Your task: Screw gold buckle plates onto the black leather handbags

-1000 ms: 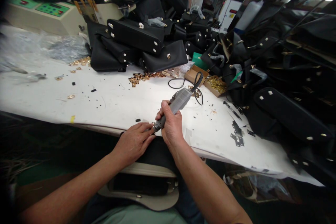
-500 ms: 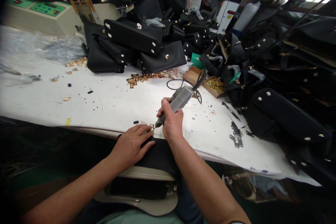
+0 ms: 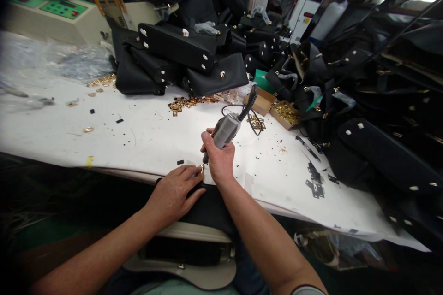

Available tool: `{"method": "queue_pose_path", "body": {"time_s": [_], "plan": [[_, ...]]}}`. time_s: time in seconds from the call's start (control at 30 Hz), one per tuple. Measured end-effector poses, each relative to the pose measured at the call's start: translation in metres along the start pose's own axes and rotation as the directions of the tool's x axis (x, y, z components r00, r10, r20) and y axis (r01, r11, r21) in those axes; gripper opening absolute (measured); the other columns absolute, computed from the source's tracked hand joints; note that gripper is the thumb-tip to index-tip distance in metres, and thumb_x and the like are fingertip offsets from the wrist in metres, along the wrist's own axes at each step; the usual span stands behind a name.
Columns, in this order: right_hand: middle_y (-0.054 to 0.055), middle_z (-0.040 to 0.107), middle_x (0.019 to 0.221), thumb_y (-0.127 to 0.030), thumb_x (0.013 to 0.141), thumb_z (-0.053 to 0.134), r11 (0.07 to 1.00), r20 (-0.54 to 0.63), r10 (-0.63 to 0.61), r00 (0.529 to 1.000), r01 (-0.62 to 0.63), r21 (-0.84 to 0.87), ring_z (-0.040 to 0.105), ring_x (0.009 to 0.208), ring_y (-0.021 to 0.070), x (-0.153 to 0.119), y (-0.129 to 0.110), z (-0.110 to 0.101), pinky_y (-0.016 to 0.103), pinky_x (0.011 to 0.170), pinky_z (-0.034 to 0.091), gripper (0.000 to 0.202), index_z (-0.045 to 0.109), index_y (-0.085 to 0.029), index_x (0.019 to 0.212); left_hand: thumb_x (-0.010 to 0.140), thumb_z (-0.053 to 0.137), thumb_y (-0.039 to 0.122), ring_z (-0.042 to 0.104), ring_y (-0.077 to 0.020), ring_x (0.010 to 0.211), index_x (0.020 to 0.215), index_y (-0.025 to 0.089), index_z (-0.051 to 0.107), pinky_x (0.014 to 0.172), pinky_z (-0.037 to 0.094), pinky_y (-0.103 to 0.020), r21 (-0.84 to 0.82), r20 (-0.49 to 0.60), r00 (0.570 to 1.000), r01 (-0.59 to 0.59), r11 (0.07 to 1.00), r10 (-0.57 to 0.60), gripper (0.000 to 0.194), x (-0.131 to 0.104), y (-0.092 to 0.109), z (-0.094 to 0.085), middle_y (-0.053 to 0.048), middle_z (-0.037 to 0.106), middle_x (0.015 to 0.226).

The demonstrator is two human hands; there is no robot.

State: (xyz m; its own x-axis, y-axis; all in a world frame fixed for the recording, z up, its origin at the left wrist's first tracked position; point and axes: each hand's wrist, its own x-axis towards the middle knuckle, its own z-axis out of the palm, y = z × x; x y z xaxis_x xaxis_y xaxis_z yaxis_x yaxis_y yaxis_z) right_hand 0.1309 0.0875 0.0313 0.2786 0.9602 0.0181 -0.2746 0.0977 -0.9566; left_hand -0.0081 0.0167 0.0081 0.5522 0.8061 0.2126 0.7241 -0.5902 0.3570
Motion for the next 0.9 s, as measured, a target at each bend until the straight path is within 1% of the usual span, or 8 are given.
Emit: {"method": "queue_pose_path", "body": {"time_s": [0.2,0.67,0.8,0.9], "plan": [[-0.004,0.059,0.059,-0.048,0.077,0.078,1.0,0.006,0.01,1.0,-0.01,0.0,0.05,0.048,0.0097,-0.0005,0.0042,0.0011,0.021,0.044,0.039,0.037,0.068,-0.018,0.098,0.095,0.06,0.032,0.055,-0.0294,0.121,0.121,0.019,0.064,0.104,0.049,-0.05,-0.004,0.008,1.0,0.003,1.0,-0.003,0.03,0.0,-0.0002,-0.0011,-0.009,0.064,0.128],[-0.004,0.059,0.058,-0.049,0.078,0.077,0.999,0.026,0.016,1.0,-0.015,-0.037,0.051,0.048,0.0099,0.0004,0.0061,0.0008,0.022,0.047,0.042,0.037,0.069,-0.019,0.099,0.095,0.059,0.033,0.053,-0.0301,0.123,0.122,0.019,0.063,0.106,0.048,-0.05,0.005,0.023,1.0,0.007,1.0,-0.007,0.031,0.0011,0.0002,-0.0007,-0.009,0.062,0.131],[-0.003,0.06,0.06,-0.048,0.079,0.077,0.996,0.075,0.004,0.997,0.003,-0.084,0.054,0.052,0.0112,-0.001,0.003,0.001,0.023,0.051,0.045,0.037,0.069,-0.018,0.099,0.095,0.059,0.033,0.053,-0.0299,0.122,0.122,0.019,0.063,0.105,0.048,-0.05,0.006,0.033,0.999,0.013,1.0,-0.013,0.031,0.0008,0.0008,-0.0012,-0.009,0.063,0.129],[-0.003,0.06,0.061,-0.047,0.078,0.076,0.992,0.127,0.019,0.992,-0.003,-0.126,0.053,0.05,0.0109,-0.0041,-0.0024,0.0035,0.024,0.05,0.045,0.036,0.069,-0.017,0.097,0.095,0.059,0.033,0.053,-0.0297,0.121,0.121,0.019,0.063,0.105,0.048,-0.05,0.0,0.04,0.999,0.013,1.0,-0.013,0.03,0.0006,0.0013,-0.002,-0.009,0.062,0.127]]}}
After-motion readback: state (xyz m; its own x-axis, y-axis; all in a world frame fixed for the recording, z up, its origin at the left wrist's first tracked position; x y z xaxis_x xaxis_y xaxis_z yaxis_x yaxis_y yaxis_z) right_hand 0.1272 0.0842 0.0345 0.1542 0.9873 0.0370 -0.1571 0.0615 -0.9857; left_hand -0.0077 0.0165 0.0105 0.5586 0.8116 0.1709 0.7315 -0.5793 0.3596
